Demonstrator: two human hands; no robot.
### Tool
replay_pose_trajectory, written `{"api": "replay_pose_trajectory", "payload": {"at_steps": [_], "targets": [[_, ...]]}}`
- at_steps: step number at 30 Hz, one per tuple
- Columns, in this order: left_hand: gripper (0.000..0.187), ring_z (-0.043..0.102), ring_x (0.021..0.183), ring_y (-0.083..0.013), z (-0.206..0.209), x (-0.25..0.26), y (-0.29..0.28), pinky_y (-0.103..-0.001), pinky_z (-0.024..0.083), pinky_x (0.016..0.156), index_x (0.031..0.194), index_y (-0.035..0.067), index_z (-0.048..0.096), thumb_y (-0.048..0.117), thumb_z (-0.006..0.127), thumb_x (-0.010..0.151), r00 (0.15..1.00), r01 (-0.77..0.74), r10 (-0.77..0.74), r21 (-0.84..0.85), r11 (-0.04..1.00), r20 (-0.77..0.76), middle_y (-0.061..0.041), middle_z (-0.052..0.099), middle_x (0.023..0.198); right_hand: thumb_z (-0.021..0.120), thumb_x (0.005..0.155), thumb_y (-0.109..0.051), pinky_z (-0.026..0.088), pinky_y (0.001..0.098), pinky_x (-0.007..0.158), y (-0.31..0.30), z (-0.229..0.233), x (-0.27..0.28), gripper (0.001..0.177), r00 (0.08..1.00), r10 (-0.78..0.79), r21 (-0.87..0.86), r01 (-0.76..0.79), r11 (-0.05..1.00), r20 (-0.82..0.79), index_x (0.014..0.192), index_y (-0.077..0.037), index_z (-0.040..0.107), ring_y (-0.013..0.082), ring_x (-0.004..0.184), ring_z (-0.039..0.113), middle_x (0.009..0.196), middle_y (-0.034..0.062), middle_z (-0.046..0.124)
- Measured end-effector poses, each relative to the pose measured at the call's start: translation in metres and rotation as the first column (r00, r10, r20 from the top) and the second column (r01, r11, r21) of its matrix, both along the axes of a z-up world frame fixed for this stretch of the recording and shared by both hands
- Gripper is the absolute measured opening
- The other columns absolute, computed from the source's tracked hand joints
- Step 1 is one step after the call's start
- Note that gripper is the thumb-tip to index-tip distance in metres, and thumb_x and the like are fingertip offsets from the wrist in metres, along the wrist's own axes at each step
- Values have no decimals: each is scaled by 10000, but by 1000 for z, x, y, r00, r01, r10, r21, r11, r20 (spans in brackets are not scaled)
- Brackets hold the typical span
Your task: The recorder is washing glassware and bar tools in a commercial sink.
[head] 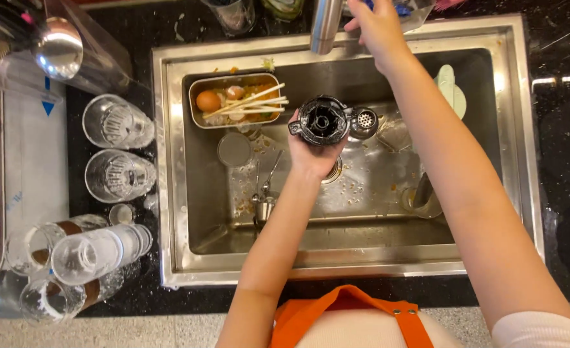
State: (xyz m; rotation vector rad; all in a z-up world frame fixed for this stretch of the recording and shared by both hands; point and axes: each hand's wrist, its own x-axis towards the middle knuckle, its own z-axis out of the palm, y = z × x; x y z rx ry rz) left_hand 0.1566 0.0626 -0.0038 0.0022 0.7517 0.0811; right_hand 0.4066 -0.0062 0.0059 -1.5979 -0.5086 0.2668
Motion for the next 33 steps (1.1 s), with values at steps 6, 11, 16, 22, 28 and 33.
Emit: {"api": "replay_pose_trajectory", "payload": {"at_steps": [6, 11, 16, 22, 28, 33], "targets": [[575, 596, 1209, -352, -35, 10, -3, -559, 493, 1040, 1299, 154, 630, 542, 582, 878, 971, -79, 94, -76, 994, 221, -132, 633, 1318, 684, 1048, -195, 505, 291, 701, -31, -141, 59, 269, 996, -77, -216, 64, 974, -49, 1024, 73, 682, 148, 800, 629, 887, 84, 695], [545, 608, 1177, -302, -60, 24, 0, -514, 523, 1010, 1291, 139, 626, 546, 596, 930, 981, 8, -12, 22, 1000, 196, -108, 654, 1262, 682, 1041, -203, 546, 274, 674, -24, -9, -91, 263, 977, 41, -178, -3, 984, 208, 1216, -10, 651, 127, 822, 651, 1039, 67, 674], [457, 629, 1063, -247, -81, 30, 4, -448, 548, 924, 1211, 167, 653, 546, 608, 961, 931, 18, -42, 68, 997, 364, -63, 680, 1125, 634, 1061, -159, 605, 266, 763, -6, 3, -157, 264, 964, 205, 35, -213, 976, 169, 1273, -2, 631, 127, 1037, 666, 1179, 52, 579], [368, 629, 1010, -190, -80, 31, 14, -457, 482, 913, 983, 218, 595, 538, 415, 954, 998, -64, 62, 193, 979, 18, -18, 663, 1004, 647, 1051, -210, 511, 269, 748, 23, -36, -144, 167, 789, 432, 451, -224, 864, -436, 989, -55, 652, 125, 857, 607, 913, 32, 649], [384, 624, 1122, -206, -126, 38, 33, -397, 472, 1032, 1169, 153, 658, 462, 443, 1091, 896, -292, 202, 181, 939, 396, -23, 678, 1125, 607, 1142, -329, 324, 258, 596, 28, -28, -154, 512, 841, 418, 422, -259, 869, -343, 709, -145, 404, 92, 588, 339, 639, -40, 368], [492, 623, 1061, -264, -87, 32, 32, -435, 493, 963, 1169, 132, 665, 565, 481, 1027, 949, -119, 93, 71, 990, 300, -66, 681, 1148, 627, 1136, -249, 377, 311, 594, 6, -23, -132, 262, 992, 93, 91, -100, 991, 83, 996, -29, 657, 130, 676, 478, 774, 5, 571]]}}
